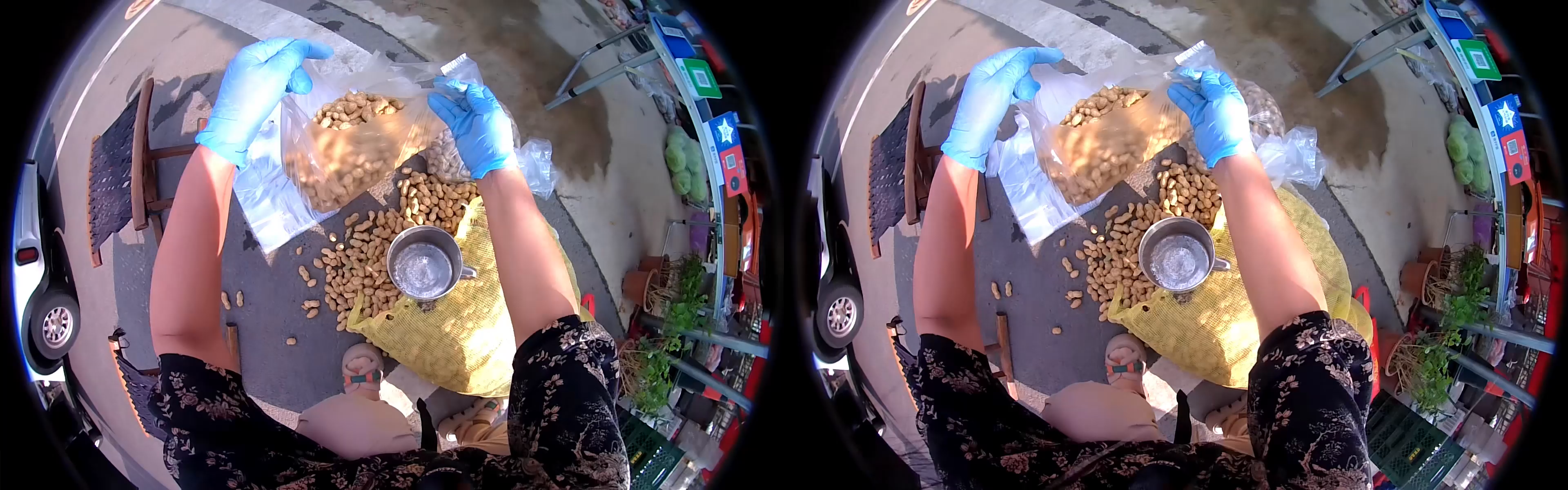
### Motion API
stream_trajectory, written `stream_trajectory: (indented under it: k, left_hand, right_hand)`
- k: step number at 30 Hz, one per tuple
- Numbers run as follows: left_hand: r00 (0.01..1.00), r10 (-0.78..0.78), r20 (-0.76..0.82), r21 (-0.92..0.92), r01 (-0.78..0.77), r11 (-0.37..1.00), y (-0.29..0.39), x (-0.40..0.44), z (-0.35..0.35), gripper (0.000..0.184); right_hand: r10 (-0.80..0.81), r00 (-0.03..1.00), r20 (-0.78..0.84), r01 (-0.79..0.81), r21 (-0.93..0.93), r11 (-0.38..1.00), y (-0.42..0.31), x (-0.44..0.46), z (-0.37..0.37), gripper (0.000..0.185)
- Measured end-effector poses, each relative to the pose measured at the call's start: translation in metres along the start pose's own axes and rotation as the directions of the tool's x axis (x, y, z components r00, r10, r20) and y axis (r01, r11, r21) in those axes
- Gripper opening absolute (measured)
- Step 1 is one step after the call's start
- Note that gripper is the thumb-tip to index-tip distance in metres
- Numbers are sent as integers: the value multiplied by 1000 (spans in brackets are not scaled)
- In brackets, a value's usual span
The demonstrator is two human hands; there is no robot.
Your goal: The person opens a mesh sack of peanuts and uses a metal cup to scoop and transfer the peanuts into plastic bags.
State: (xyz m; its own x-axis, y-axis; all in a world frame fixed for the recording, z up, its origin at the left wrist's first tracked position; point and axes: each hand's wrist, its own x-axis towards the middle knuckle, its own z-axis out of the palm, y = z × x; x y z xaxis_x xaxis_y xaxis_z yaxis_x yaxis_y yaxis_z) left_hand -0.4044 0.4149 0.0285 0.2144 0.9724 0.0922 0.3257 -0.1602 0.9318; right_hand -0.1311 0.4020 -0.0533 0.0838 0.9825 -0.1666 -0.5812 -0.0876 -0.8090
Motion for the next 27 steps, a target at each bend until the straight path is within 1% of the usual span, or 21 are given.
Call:
stream_trajectory:
  k: [1,4,6,7,8,9,10,11,12,14,15,17,19,20,21,22,23,24,26,27]
  left_hand:
    - [999,41,13,-4,-41,999,4,13,4,27]
    - [983,173,58,-42,-170,984,-1,48,28,28]
    - [959,274,75,-85,-268,960,-24,62,50,28]
    - [958,244,151,-135,-225,965,-42,65,61,35]
    - [955,222,195,28,-232,972,-59,68,73,37]
    - [952,195,238,188,-242,952,-76,67,84,40]
    - [962,58,268,108,-90,990,-95,60,99,41]
    - [952,-43,304,66,24,998,-97,53,105,42]
    - [931,-143,335,33,140,990,-98,46,111,44]
    - [944,-50,325,-96,85,992,-127,46,124,44]
    - [951,-12,309,-157,63,986,-138,43,127,44]
    - [980,5,197,-112,18,994,-142,25,123,46]
    - [997,-26,-73,209,41,977,-162,-3,124,48]
    - [981,-123,-150,110,140,984,-169,-22,121,56]
    - [964,134,-232,508,3,861,-210,-40,120,58]
    - [968,17,-251,677,163,718,-227,-68,120,60]
    - [958,-128,-257,755,282,592,-234,-95,118,60]
    - [922,-267,-281,815,377,441,-242,-117,116,61]
    - [909,-229,-347,791,415,450,-291,-161,107,47]
    - [915,-231,-330,771,403,494,-310,-176,97,40]
  right_hand:
    - [-59,998,18,60,-49,997,-8,10,5,19]
    - [-162,986,44,167,-186,968,-18,41,16,18]
    - [-150,988,25,150,-323,935,-13,56,10,22]
    - [-139,990,19,135,-386,912,-7,62,7,25]
    - [-123,992,26,122,-436,892,5,67,-4,26]
    - [-84,996,-25,55,-566,823,23,73,-20,26]
    - [-53,995,-81,-16,-681,732,42,78,-40,25]
    - [-32,990,-139,-89,-778,621,58,78,-59,25]
    - [-45,995,-88,-51,-848,527,72,75,-77,25]
    - [-48,999,18,32,-948,318,89,63,-104,28]
    - [-17,1000,-14,-7,-936,352,86,55,-107,28]
    - [60,997,-56,-77,-898,434,78,38,-102,29]
    - [21,998,-57,-60,-854,516,76,26,-102,29]
    - [-2,998,-61,-50,-830,555,75,21,-101,29]
    - [-1,998,-64,-50,-799,600,78,19,-102,29]
    - [2,997,-73,-57,-768,638,83,13,-106,29]
    - [6,996,-85,-67,-737,673,86,6,-110,29]
    - [18,997,-76,-70,-762,643,86,-4,-105,27]
    - [113,994,-4,-82,-710,699,89,-23,-93,24]
    - [155,987,33,-91,-682,726,88,-34,-85,23]
